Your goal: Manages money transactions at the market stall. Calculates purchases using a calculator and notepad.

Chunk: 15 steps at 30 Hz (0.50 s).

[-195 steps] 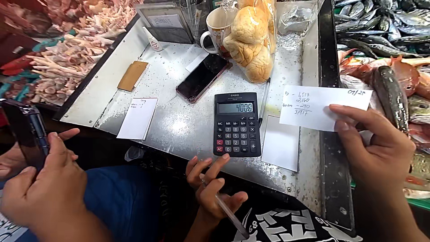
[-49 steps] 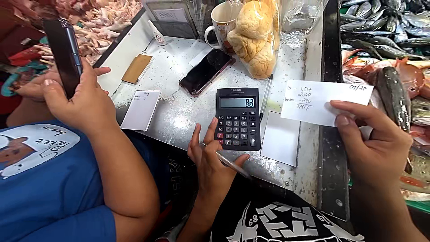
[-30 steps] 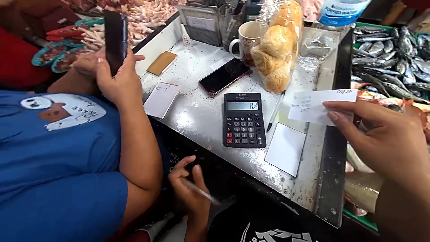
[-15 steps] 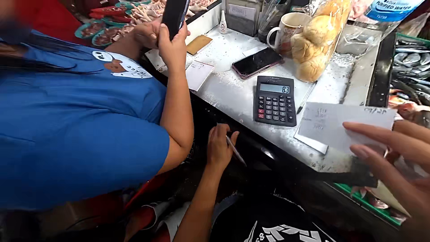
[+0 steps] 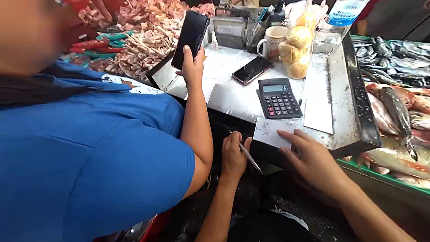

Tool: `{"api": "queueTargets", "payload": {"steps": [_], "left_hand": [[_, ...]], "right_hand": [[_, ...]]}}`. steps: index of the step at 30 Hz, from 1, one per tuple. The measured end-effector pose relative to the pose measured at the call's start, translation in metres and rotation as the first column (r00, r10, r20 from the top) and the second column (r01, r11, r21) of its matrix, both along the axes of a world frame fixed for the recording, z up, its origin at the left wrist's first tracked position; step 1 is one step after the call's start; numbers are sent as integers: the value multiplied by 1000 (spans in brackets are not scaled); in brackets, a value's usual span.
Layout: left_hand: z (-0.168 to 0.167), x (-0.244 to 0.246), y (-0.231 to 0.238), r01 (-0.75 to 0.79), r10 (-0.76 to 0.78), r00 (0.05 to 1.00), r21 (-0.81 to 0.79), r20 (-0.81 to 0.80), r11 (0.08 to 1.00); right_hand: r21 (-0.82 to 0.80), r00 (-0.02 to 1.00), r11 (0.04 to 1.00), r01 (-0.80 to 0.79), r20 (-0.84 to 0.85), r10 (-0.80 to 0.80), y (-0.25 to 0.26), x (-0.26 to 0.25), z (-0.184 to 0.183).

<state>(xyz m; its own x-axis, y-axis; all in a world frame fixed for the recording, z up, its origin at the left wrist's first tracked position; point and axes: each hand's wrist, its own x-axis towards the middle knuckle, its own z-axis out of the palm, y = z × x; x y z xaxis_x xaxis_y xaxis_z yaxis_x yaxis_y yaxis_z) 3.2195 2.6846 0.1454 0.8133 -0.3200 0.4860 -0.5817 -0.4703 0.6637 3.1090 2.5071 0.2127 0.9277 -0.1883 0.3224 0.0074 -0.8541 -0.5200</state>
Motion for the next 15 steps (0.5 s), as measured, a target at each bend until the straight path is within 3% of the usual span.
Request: {"api": "queueTargets", "payload": {"steps": [6, 9, 12, 15], "left_hand": [[-1, -8, 16, 28, -29, 998, 14, 49, 1000], [-3, -15, 24, 32, -33, 996, 7, 84, 999], [-14, -29, 27, 51, -44, 989, -46, 140, 998], [-17, -41, 21, 135, -103, 973, -147, 208, 980]], "right_hand": [[107, 997, 992, 67, 26, -70, 9, -7, -15], [172, 991, 984, 43, 121, -65, 11, -9, -21], [204, 969, 979, 23, 236, -72, 10, -9, -25], [277, 973, 960, 44, 207, -104, 8, -11, -24]]}}
